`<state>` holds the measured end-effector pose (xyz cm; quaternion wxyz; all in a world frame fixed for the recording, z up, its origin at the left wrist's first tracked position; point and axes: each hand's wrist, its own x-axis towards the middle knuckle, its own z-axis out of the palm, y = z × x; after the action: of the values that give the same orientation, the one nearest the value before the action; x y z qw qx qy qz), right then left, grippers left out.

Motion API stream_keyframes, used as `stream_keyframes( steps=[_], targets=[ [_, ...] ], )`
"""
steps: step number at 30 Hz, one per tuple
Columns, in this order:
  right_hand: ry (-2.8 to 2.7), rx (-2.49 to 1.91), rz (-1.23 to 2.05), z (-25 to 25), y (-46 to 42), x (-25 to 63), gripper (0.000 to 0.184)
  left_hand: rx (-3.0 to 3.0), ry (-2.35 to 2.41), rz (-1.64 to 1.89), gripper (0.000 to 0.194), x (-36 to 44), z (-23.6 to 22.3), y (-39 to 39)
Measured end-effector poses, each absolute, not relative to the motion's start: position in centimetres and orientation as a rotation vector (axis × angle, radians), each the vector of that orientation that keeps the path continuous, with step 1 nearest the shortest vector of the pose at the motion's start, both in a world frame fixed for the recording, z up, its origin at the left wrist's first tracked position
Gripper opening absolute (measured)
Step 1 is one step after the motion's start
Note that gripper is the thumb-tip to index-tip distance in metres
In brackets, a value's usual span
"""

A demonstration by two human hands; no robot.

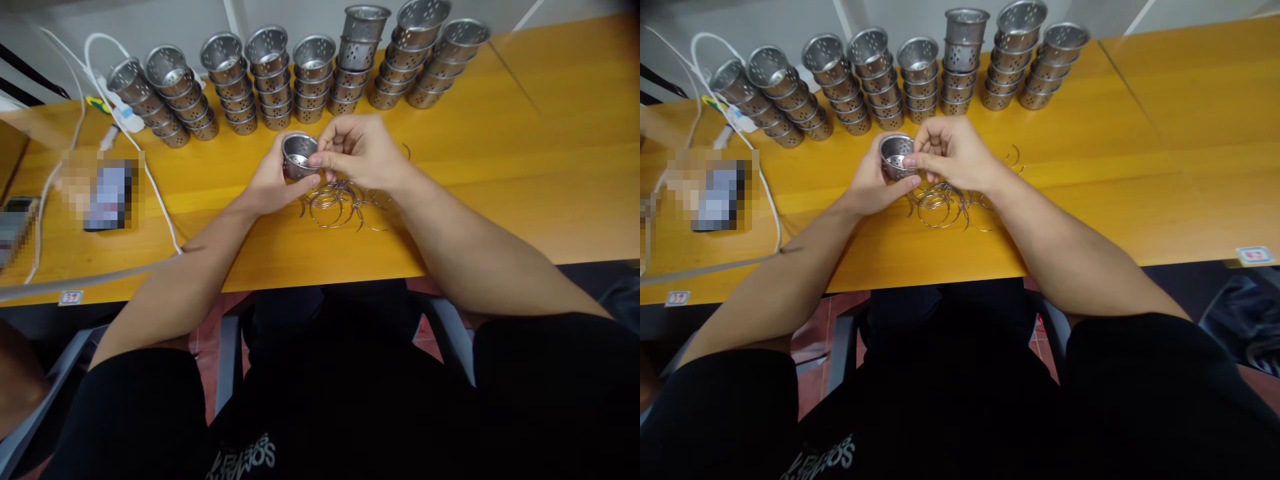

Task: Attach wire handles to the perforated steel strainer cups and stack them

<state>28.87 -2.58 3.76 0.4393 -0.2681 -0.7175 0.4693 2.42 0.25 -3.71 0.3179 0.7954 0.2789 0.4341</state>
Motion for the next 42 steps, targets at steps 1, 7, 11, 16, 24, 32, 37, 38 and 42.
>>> stream_keyframes(
  steps=[1, 7, 11, 16, 24, 32, 37, 38, 42],
  targets=[
    [-1.789, -0.680, 1.173, 3.8, -2.6, 28.9, 0.063, 2.095, 0.732, 1.141, 0.089, 2.4, -3.7, 0.2],
    [-1.779, -0.717, 1.184, 4.4, -3.1, 28.7, 0.067, 2.138, 0.719, 1.132, 0.083, 2.0, -3.7, 0.3],
    [-1.798, -0.730, 1.148, 4.5, -3.4, 28.7, 0.067, 2.147, 0.686, 1.148, 0.084, 1.9, -3.9, 0.5],
    [-1.776, -0.813, 0.898, 3.9, -3.3, 28.5, 0.055, 2.155, 0.718, 1.216, 0.093, 1.7, -4.9, 2.1],
    [-2.014, -0.912, 0.494, 4.1, -3.6, 28.9, 0.022, 2.254, 0.649, 1.315, 0.114, 0.4, -6.5, 5.4],
    [-2.131, -0.853, 0.553, 3.2, -3.1, 28.8, 0.019, 2.184, 0.830, 1.235, 0.112, 1.4, -4.3, 2.7],
    [-2.110, -0.833, 0.651, 2.7, -3.2, 28.4, 0.025, 2.102, 0.959, 1.165, 0.106, 2.7, -1.6, 0.1],
    [-2.108, -0.833, 0.652, 2.7, -3.2, 28.4, 0.027, 2.093, 0.955, 1.163, 0.106, 2.8, -1.4, 0.0],
    [-2.076, -0.829, 0.616, 2.8, -3.3, 28.5, 0.034, 2.095, 0.955, 1.164, 0.106, 2.3, -1.4, 0.5]
  ],
)
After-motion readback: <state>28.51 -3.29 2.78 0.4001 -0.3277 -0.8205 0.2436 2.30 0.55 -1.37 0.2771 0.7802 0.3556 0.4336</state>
